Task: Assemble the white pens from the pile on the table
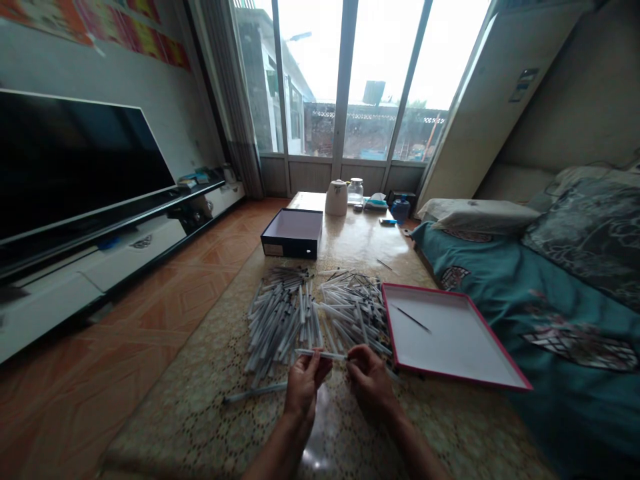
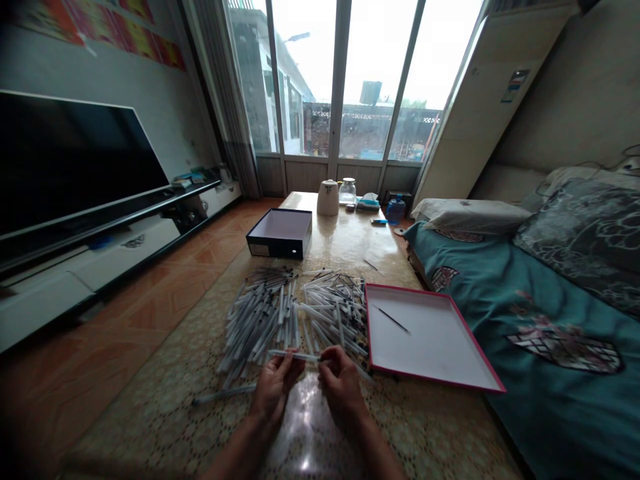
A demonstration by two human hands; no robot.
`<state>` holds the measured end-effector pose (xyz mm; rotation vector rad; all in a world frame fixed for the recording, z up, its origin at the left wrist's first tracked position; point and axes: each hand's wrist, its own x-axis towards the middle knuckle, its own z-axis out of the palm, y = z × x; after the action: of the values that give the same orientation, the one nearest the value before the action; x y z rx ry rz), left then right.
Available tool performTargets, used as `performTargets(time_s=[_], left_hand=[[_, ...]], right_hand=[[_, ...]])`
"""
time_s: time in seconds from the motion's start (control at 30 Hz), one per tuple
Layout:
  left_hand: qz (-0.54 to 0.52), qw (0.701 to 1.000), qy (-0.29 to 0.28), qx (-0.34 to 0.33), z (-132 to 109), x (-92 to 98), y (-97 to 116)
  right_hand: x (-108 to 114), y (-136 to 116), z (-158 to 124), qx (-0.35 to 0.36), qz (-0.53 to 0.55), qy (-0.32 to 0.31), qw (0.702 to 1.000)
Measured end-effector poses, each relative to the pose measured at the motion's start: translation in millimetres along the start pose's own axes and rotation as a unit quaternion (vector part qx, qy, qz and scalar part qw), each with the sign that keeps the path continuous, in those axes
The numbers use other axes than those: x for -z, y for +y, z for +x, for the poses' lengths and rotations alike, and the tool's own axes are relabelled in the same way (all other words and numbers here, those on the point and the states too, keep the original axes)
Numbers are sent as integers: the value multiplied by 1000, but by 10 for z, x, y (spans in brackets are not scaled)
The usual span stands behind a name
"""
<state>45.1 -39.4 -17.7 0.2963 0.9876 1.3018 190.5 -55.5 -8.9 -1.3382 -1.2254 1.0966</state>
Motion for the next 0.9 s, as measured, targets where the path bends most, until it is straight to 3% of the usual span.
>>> performTargets(time_s=[0.17,0.33,0.53,0.63,0.9], left_hand=[[-19,1000,-5,-6,-28,-23,30],[-10,1000,-7,-12,-16,-4,11],[-18,999,-19,-22,0,23,-22],[-17,999,-22,-22,-3,22,-18],[-6,1000,-11,-24,18,34,-26]], right_hand=[[-82,-2,-22,-24,-36,-17,999],[-114,-48,-44,30,-80,27,996],[-105,-8,-54,-27,20,16,999],[-98,17,-41,-44,11,8,999],[-92,-10,-44,19,-52,33,998]])
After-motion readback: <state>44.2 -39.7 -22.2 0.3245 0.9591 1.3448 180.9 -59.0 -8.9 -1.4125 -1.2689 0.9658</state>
